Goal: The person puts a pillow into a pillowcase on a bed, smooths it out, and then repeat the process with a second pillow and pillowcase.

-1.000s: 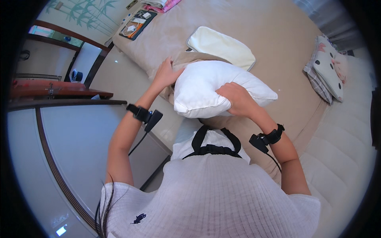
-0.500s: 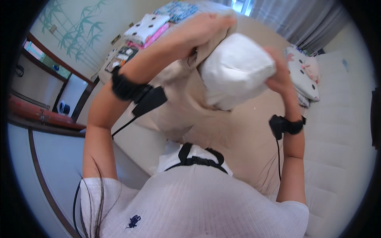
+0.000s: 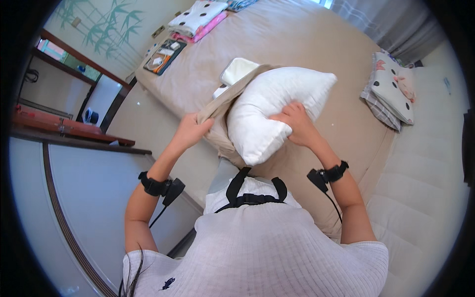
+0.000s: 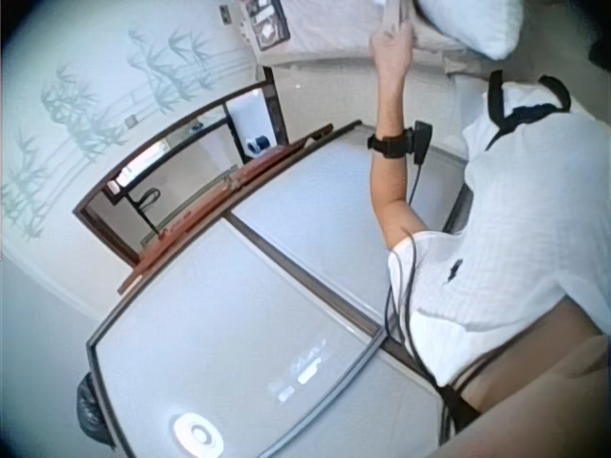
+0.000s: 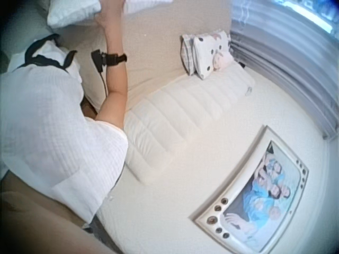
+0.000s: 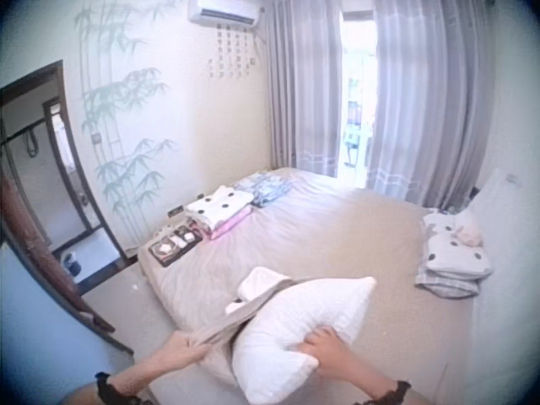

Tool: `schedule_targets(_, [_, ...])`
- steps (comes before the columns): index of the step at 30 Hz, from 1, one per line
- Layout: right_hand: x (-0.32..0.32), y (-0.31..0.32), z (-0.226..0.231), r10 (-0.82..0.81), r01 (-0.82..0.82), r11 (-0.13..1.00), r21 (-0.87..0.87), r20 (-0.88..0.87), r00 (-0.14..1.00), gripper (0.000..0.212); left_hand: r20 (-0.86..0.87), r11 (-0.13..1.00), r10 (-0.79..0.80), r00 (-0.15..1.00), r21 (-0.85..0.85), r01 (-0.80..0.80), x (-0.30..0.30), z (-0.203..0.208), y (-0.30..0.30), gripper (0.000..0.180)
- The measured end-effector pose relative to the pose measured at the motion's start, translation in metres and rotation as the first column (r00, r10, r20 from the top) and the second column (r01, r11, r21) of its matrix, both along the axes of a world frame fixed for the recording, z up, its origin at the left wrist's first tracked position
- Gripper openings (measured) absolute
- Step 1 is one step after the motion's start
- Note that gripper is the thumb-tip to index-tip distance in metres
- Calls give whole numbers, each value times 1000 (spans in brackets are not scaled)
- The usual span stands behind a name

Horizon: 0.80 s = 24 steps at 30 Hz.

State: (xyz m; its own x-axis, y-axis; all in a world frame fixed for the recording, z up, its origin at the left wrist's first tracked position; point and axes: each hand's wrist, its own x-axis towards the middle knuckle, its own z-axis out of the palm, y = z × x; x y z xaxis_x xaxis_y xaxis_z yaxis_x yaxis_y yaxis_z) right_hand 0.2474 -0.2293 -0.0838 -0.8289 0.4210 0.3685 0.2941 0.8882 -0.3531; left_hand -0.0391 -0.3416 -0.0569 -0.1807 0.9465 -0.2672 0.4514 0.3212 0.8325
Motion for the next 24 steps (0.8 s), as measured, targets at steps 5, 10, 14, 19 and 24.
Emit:
schedule_targets(5, [3, -27, -22, 19, -20, 1000, -14, -47, 999, 30, -451, 996, -28, 892, 66, 65, 0, -7, -25, 22])
schedule_targets(10, [3, -30, -22, 142, -148, 988, -48, -111, 984, 28, -448, 762, -215, 868, 478, 436, 57, -24, 39, 21])
schedule_targets(14, [3, -40, -17, 114, -122, 992, -43, -153, 982, 27, -309, 868, -347, 885, 252, 428, 58, -97, 103, 29])
schedule_targets(19, [21, -44, -11, 23, -30, 999, -42, -151, 988, 27, -594, 893, -330, 734, 57, 447, 71, -152, 138, 44])
schedule_targets(24, [29, -52, -2, -21, 9, 997, -80, -152, 988, 28, -843, 832, -434, 319, -239, 501, 45, -179, 137, 43])
